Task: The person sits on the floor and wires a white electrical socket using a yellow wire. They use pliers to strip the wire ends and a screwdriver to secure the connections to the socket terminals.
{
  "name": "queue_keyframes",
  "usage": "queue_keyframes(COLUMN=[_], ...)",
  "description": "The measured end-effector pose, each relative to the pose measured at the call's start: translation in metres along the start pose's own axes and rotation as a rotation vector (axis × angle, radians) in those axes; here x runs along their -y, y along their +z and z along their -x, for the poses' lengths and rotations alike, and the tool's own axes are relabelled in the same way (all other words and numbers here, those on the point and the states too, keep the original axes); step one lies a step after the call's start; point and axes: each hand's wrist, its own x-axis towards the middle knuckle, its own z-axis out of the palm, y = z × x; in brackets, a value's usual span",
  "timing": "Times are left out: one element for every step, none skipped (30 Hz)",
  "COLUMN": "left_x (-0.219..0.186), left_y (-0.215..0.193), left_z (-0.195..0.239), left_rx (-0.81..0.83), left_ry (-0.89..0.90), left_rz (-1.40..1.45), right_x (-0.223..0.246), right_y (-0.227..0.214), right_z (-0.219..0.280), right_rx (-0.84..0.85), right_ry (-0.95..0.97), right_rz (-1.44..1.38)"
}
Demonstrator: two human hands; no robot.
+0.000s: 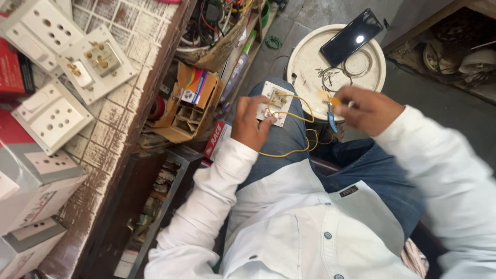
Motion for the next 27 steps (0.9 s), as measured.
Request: queue_keyframes(left_x=[0.008,0.015,0.023,0.031,0.038,0.044,0.049,0.052,0.053,0.053,0.051,0.048,0.045,0.041,0.036,0.033,0.032,0.033,0.034,0.036,0.037,0.038,0.037,0.035,0.034,0.032,0.029], left_y=[0.001,0.005,0.008,0.011,0.014,0.015,0.017,0.016,0.015,0.014,0.012,0.008,0.006,0.006,0.007,0.009,0.010,0.011,0.012,0.014,0.017,0.022,0.028,0.034,0.036,0.035,0.034], left_z=[0.003,0.007,0.003,-0.001,-0.002,-0.003,-0.009,-0.013,-0.014,-0.014,-0.013,-0.012,-0.013,-0.013,-0.011,-0.011,-0.012,-0.012,-0.011,-0.010,-0.009,-0.007,-0.003,0.000,0.004,0.009,0.009], left_rx=[-0.026,0.009,0.041,0.075,0.104,0.135,0.159,0.187,0.211,0.236,0.289,0.342,0.390,0.299,0.207,0.114,0.075,0.036,-0.009,-0.008,-0.006,-0.003,0.001,0.005,0.022,0.053,0.072], left_ry=[0.013,-0.109,-0.215,-0.321,-0.276,-0.231,-0.179,-0.262,-0.348,-0.435,-0.544,-0.652,-0.757,-0.622,-0.491,-0.359,-0.404,-0.449,-0.494,-0.502,-0.506,-0.510,-0.498,-0.487,-0.470,-0.558,-0.634], left_rz=[-0.003,0.067,0.134,0.201,0.309,0.418,0.526,0.529,0.532,0.533,0.512,0.488,0.464,0.467,0.469,0.469,0.484,0.499,0.511,0.531,0.552,0.573,0.606,0.639,0.674,0.684,0.699], right_x=[-0.009,-0.018,-0.026,-0.034,-0.044,-0.052,-0.057,-0.059,-0.061,-0.061,-0.060,-0.057,-0.054,-0.051,-0.049,-0.048,-0.048,-0.048,-0.049,-0.050,-0.053,-0.056,-0.060,-0.064,-0.068,-0.070,-0.072], right_y=[0.015,0.031,0.051,0.067,0.082,0.096,0.105,0.114,0.118,0.118,0.117,0.115,0.111,0.106,0.102,0.099,0.096,0.095,0.098,0.101,0.104,0.107,0.112,0.117,0.123,0.128,0.125], right_z=[-0.003,-0.006,-0.018,-0.030,-0.036,-0.041,-0.045,-0.046,-0.047,-0.047,-0.046,-0.044,-0.044,-0.043,-0.040,-0.035,-0.030,-0.024,-0.020,-0.015,-0.012,-0.012,-0.013,-0.014,-0.014,-0.014,-0.019], right_rx=[-0.135,-0.271,-0.295,-0.317,-0.343,-0.368,-0.370,-0.372,-0.370,-0.344,-0.315,-0.284,-0.289,-0.294,-0.294,-0.169,-0.029,0.117,0.136,0.155,0.172,0.082,-0.012,-0.104,-0.136,-0.168,-0.196], right_ry=[0.092,0.186,0.213,0.240,0.219,0.196,0.151,0.106,0.064,-0.057,-0.173,-0.287,-0.234,-0.180,-0.124,-0.116,-0.106,-0.093,-0.064,-0.033,-0.003,-0.004,-0.002,0.000,0.075,0.149,0.212], right_rz=[-0.116,-0.232,-0.372,-0.513,-0.650,-0.786,-0.785,-0.784,-0.780,-0.731,-0.680,-0.626,-0.649,-0.672,-0.694,-0.899,-1.100,-1.297,-1.366,-1.434,-1.499,-1.327,-1.158,-0.989,-0.984,-0.979,-0.961])
